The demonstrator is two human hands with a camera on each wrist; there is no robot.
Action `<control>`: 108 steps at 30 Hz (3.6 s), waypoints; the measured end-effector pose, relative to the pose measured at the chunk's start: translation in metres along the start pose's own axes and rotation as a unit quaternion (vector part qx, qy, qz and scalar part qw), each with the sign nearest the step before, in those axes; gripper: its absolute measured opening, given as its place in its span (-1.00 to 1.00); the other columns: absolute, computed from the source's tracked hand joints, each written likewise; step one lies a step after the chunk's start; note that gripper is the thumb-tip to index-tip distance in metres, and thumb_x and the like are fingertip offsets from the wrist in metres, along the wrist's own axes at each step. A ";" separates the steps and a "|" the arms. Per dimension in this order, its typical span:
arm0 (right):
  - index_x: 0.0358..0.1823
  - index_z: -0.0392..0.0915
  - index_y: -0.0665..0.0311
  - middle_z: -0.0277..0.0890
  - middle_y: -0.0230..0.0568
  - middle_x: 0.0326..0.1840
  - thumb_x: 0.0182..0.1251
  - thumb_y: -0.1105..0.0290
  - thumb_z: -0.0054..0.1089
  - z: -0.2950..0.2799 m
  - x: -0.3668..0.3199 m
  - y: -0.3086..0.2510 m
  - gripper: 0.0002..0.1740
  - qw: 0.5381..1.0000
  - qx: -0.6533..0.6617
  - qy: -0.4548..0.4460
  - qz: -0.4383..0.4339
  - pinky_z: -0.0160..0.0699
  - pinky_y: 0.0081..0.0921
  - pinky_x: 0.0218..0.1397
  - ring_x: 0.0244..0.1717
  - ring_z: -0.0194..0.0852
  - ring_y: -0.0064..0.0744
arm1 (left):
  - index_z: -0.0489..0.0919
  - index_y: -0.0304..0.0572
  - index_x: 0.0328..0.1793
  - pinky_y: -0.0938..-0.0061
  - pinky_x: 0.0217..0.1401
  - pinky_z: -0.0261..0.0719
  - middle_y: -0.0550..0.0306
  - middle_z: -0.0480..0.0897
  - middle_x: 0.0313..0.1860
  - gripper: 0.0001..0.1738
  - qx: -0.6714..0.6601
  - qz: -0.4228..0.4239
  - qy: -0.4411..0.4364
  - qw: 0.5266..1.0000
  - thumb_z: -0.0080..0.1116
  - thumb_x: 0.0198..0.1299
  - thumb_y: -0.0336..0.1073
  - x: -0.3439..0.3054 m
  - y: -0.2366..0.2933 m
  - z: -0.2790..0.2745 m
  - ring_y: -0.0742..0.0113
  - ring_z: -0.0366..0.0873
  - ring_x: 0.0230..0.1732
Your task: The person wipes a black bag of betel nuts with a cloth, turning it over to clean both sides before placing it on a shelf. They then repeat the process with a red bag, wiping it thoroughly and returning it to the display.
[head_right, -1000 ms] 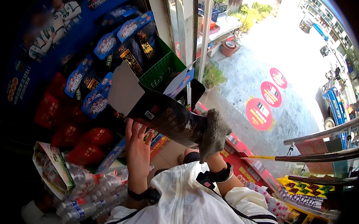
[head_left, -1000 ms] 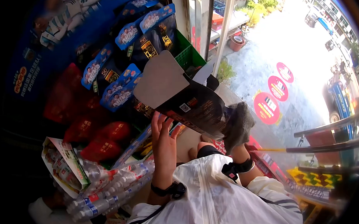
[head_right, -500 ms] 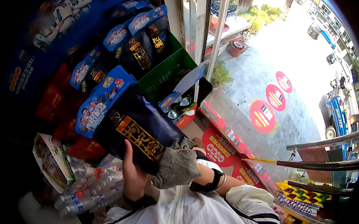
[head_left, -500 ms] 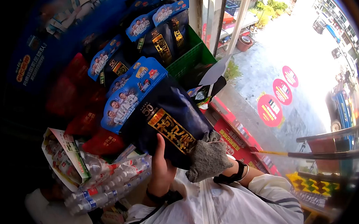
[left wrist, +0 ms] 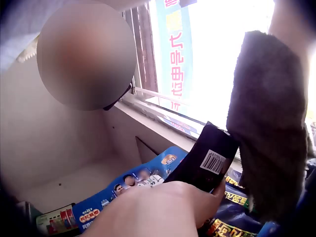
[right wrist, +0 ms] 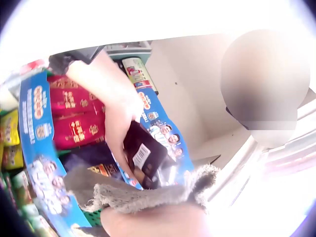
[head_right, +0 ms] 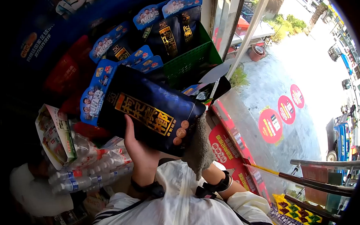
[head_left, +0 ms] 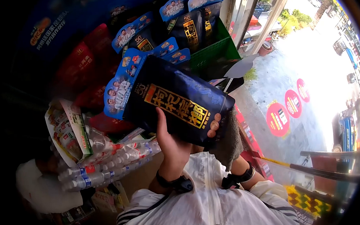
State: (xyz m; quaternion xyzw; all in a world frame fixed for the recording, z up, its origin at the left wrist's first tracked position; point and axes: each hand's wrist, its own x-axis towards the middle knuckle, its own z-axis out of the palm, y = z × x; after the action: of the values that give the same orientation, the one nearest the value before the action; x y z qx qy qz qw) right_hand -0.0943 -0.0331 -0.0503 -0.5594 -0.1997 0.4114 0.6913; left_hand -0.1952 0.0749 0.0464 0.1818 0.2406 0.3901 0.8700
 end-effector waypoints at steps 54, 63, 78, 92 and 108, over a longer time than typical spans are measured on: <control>0.15 0.36 0.29 0.25 0.08 0.20 -0.38 0.24 0.46 -0.059 0.009 -0.032 -0.12 0.699 -0.575 0.256 -0.338 0.11 -0.35 0.32 0.25 0.16 0.00 | 0.43 -0.28 0.13 0.50 0.12 0.43 0.08 0.50 0.08 -0.31 0.461 0.177 -0.263 0.829 0.12 0.11 0.18 0.044 0.031 -0.028 0.40 0.47 0.08; 0.13 0.37 0.31 0.25 0.07 0.19 -0.41 0.23 0.48 -0.047 0.002 -0.030 -0.11 0.704 -0.580 0.242 -0.329 0.12 -0.34 0.31 0.24 0.16 0.00 | 0.51 -0.18 -0.22 0.51 -0.43 0.57 0.12 0.60 -0.34 -0.62 0.588 0.362 -0.275 0.669 0.40 -0.13 -0.20 0.017 -0.014 0.013 0.25 0.63 -0.40; 0.07 0.39 0.35 0.28 0.03 0.16 -0.47 0.20 0.52 -0.055 -0.013 -0.010 -0.10 0.696 -0.565 0.287 -0.337 0.15 -0.32 0.27 0.21 0.19 -0.03 | 0.39 -0.25 -0.02 0.45 -0.28 0.59 0.06 0.58 -0.18 -0.46 0.561 0.296 -0.294 0.715 0.34 -0.17 -0.31 0.015 -0.011 0.025 0.22 0.62 -0.20; -0.29 0.45 0.24 0.43 -0.29 -0.29 -0.54 0.15 0.51 -0.050 -0.020 -0.014 -0.35 0.751 -0.452 0.318 -0.362 0.28 -0.39 0.05 -0.14 0.38 -0.30 | 0.33 -0.32 -0.07 0.60 -0.29 0.39 0.10 0.52 -0.32 -0.82 0.593 0.349 -0.188 0.701 -0.13 0.26 -0.39 0.009 -0.023 0.011 0.47 0.47 -0.34; -0.07 0.37 0.33 0.41 -0.11 -0.11 0.07 0.32 0.07 -0.054 -0.024 -0.054 -0.62 0.699 -0.579 0.271 -0.321 0.26 -0.45 0.19 -0.02 0.36 -0.23 | 0.30 -0.36 0.02 0.55 -0.12 0.40 0.04 0.44 -0.19 -0.78 0.528 0.494 -0.220 0.655 -0.20 0.28 -0.45 0.003 -0.017 -0.005 0.37 0.44 -0.24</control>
State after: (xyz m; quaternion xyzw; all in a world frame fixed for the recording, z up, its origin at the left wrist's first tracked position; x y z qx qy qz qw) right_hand -0.0496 -0.0866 -0.0107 -0.8384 -0.3702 -0.2015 0.3456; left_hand -0.1863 0.0672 0.0325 0.7830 0.0827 0.5184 0.3338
